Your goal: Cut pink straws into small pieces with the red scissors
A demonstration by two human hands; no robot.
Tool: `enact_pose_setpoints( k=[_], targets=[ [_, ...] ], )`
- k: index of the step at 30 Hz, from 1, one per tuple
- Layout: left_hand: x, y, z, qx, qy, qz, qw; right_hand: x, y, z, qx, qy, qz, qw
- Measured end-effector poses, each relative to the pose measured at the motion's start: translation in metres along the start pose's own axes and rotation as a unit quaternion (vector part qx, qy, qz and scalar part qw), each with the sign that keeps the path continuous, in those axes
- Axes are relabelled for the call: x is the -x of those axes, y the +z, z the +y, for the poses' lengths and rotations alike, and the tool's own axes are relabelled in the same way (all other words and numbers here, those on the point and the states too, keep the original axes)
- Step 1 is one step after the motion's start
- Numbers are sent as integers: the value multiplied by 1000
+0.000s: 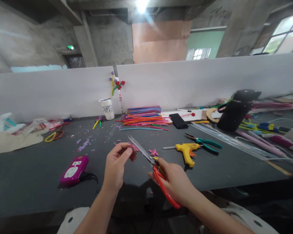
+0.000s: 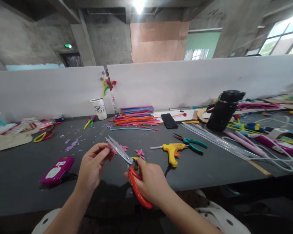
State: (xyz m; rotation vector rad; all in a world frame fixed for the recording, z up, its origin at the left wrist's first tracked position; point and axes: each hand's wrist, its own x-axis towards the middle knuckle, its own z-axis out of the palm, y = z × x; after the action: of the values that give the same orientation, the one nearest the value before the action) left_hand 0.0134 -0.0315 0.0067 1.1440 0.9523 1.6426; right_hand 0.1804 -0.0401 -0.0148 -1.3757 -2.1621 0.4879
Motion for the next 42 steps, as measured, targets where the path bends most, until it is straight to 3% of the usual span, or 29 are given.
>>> enact_pose_setpoints(
  k=[4,8,10,13,16,19,23,26,30,35,38,42],
  targets=[
    [7,7,-6,-121,-12,-54,991,-5,1,1,-162,22,16,986],
    [13,12,-14,-248,14,-118,961,-14,-2,-1,-352,81,11,932],
    [14,13,-17,-307,40,-140,941,-17,-3,-1,-410,97,-1,907],
    [16,15,-18,-346,45,-164,923,-20,-4,0,-444,95,-10,891],
    [15,16,-18,-302,2,-176,937,-20,-5,0,-448,100,-18,888],
    [13,16,-18,-166,-99,-192,962,-21,-8,-3,-447,120,-22,886],
    [12,17,-21,-4,-224,-193,955,-24,-12,-8,-429,123,-35,894],
    [13,18,-22,25,-238,-189,952,-25,-10,-7,-427,128,-44,894],
    [12,18,-21,8,-212,-173,962,-26,-7,1,-376,85,-20,923],
    [4,11,-16,6,-137,-45,990,-20,-7,8,-138,16,11,990],
    [-1,6,-12,23,-93,11,995,-12,-4,7,-5,7,0,1000],
    [-3,1,-8,44,-56,24,997,-3,4,5,121,-16,2,993]
  ],
)
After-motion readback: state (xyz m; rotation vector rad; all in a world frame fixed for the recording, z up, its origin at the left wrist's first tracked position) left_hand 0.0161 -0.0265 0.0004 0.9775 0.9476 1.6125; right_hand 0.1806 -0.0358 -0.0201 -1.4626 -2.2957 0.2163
